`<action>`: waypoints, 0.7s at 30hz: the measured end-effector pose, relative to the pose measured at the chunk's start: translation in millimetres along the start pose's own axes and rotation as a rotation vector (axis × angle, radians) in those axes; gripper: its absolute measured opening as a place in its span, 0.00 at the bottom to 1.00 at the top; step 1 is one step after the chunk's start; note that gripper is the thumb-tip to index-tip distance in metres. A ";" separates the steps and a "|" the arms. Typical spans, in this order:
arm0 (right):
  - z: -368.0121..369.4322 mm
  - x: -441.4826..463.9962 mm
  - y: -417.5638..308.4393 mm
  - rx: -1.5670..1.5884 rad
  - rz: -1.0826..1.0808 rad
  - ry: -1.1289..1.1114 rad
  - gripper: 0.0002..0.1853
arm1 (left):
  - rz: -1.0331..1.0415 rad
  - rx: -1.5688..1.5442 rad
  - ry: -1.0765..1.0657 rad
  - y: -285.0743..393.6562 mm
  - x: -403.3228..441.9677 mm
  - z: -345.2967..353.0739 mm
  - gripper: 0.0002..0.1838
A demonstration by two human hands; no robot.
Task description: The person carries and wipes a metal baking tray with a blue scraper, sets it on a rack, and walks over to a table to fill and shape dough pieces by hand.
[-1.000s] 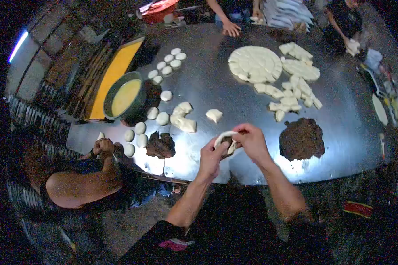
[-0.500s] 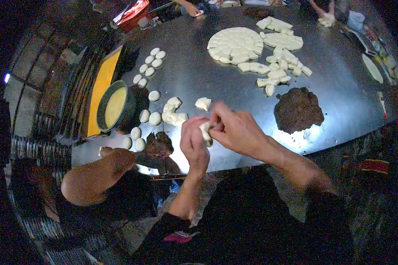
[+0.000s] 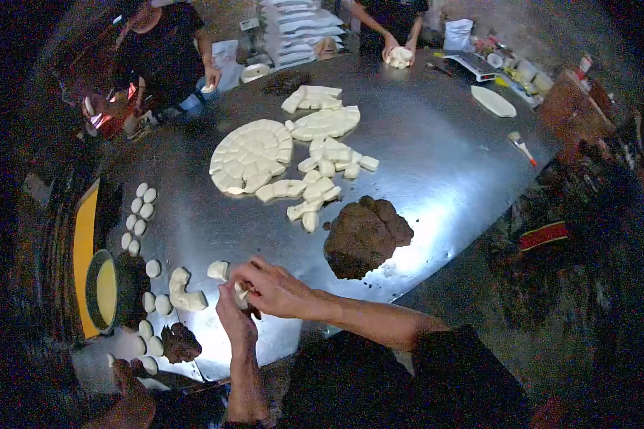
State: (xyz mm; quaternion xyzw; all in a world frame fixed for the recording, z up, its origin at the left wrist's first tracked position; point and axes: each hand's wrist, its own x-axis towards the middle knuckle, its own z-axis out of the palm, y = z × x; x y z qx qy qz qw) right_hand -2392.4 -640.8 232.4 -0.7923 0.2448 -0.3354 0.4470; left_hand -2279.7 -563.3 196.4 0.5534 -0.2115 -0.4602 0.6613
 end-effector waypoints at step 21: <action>41.7 -100.9 41.3 -0.923 0.399 -0.811 0.11 | -0.268 0.137 0.039 -64.1 -80.7 -194.2 0.21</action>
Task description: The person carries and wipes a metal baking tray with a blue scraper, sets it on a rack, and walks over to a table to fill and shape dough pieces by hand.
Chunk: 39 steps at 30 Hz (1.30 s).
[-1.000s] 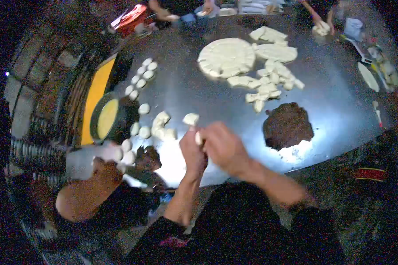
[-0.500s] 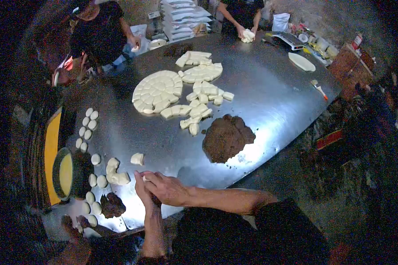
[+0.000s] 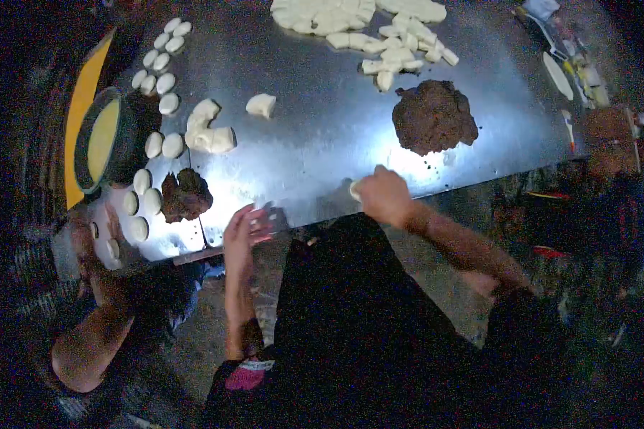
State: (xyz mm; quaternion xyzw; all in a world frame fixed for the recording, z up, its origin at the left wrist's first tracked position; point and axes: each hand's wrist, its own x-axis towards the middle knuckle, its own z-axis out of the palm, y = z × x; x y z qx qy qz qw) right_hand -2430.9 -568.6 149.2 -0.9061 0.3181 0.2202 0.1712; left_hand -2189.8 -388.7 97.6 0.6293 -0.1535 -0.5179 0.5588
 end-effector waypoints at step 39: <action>-107.4 191.8 -64.7 0.479 -0.530 0.323 0.18 | 0.201 0.332 0.494 -64.7 -83.2 -59.6 0.12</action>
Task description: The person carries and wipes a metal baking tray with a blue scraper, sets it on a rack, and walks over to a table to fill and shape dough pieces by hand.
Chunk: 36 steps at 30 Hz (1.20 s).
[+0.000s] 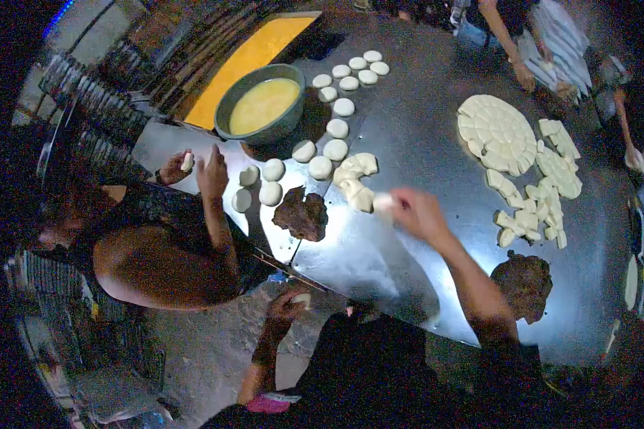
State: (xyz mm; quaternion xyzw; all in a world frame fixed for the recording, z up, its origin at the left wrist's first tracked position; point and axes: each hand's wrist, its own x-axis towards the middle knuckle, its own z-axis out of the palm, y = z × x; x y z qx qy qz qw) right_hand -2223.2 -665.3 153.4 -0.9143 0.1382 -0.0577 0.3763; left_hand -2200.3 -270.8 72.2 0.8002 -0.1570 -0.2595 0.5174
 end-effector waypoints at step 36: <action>-36.3 -225.6 9.6 -0.196 0.411 0.151 0.14 | -0.062 -0.255 -0.727 156.8 77.8 226.1 0.16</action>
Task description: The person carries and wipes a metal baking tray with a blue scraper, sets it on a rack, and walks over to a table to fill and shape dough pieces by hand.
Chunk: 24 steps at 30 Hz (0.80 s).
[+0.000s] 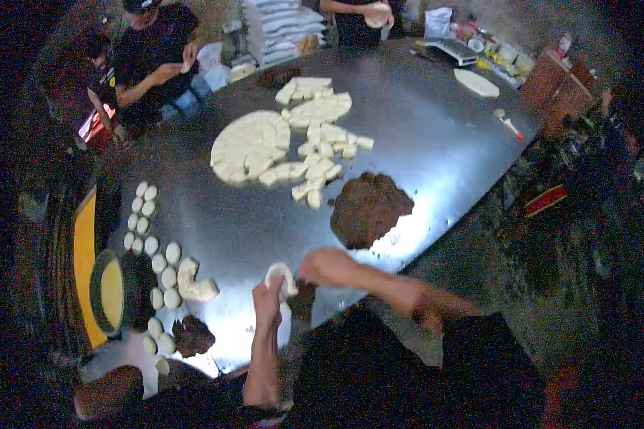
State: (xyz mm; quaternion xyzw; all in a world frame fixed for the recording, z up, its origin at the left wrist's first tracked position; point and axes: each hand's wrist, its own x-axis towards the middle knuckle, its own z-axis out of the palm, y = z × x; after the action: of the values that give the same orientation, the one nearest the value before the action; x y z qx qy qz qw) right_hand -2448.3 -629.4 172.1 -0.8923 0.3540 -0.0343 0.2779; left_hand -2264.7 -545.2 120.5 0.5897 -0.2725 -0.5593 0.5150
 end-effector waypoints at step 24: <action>-54.7 43.5 52.6 1.134 0.185 0.065 0.16 | -0.017 -0.406 0.199 6.0 33.3 34.2 0.15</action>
State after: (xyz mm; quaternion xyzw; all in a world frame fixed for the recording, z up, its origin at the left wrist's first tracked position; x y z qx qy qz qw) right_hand -2462.2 -714.8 184.9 -0.5676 0.3652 -0.2218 0.7037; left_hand -2287.9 -587.3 118.6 0.5284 -0.0973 -0.5460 0.6428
